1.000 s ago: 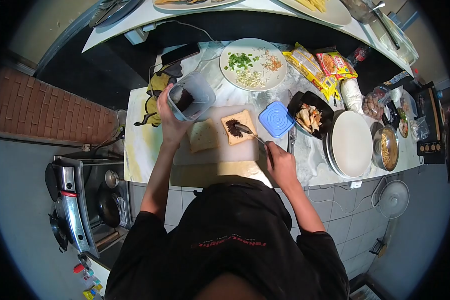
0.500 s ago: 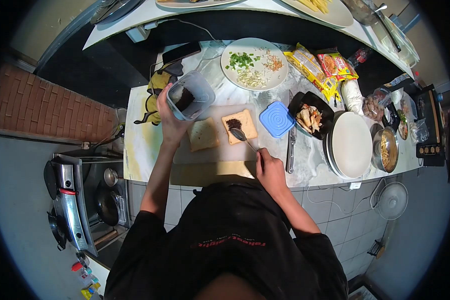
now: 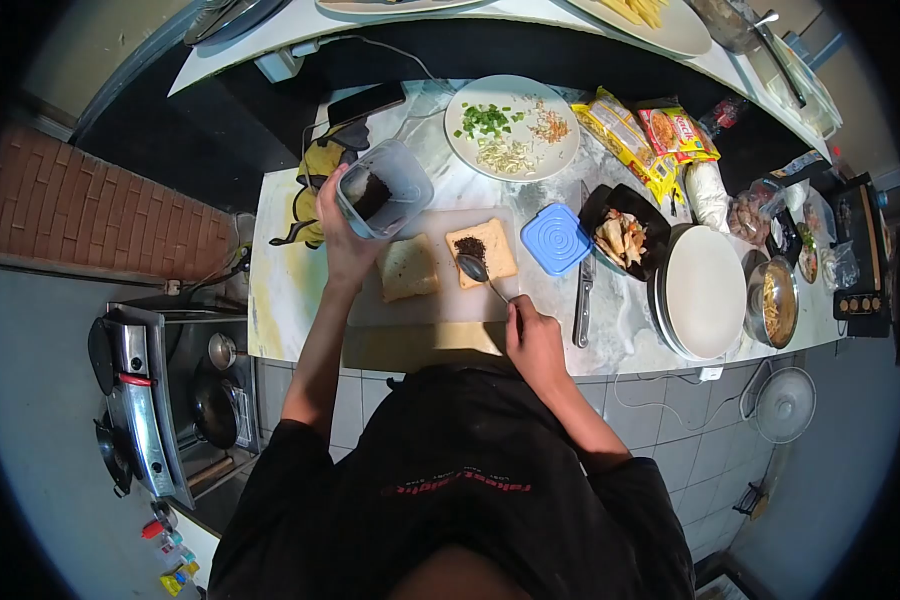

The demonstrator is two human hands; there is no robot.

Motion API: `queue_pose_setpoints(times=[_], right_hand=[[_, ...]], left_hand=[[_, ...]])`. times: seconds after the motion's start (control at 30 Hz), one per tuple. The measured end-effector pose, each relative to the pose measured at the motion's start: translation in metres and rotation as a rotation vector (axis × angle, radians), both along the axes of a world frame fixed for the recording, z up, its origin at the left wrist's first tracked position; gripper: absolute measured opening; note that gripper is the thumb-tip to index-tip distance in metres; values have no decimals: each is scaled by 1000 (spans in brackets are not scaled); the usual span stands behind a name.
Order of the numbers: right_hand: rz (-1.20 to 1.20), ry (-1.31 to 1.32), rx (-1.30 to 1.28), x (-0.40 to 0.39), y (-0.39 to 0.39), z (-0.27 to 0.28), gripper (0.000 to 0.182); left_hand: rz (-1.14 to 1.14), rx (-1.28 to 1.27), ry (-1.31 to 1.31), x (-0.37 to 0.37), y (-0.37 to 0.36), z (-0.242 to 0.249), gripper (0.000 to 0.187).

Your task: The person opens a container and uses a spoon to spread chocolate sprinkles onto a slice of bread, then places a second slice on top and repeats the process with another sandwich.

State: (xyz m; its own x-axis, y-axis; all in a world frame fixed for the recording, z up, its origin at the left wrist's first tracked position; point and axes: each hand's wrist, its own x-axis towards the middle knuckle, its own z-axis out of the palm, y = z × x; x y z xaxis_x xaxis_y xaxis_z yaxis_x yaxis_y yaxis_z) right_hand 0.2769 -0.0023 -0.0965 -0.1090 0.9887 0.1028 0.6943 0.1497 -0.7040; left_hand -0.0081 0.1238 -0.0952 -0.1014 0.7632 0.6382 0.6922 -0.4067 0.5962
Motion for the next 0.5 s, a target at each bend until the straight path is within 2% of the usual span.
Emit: queue_pose_setpoints(times=[0.17,0.23,0.27,0.3,0.4,0.43,0.5], right_hand=[[-18,-8,-32,6,-1,20,9],[-73,79,161,5,-1,43,5],[-58,24,252,5,0,55,3],[-67,28,254,4,1,66,3],[103,-111,509,-7,18,100,5],[83,-109,519,-12,28,100,5],[265,-305,497,-23,50,93,10]], left_hand=[[-38,16,-34,-2,-1,-6,109],[-69,33,-46,-2,-5,-3,109],[-78,51,17,0,-8,0,111],[-91,71,80,2,-11,4,113],[-153,152,88,15,-11,4,112],[-170,163,95,19,-13,7,112],[-182,199,205,28,-20,11,111]])
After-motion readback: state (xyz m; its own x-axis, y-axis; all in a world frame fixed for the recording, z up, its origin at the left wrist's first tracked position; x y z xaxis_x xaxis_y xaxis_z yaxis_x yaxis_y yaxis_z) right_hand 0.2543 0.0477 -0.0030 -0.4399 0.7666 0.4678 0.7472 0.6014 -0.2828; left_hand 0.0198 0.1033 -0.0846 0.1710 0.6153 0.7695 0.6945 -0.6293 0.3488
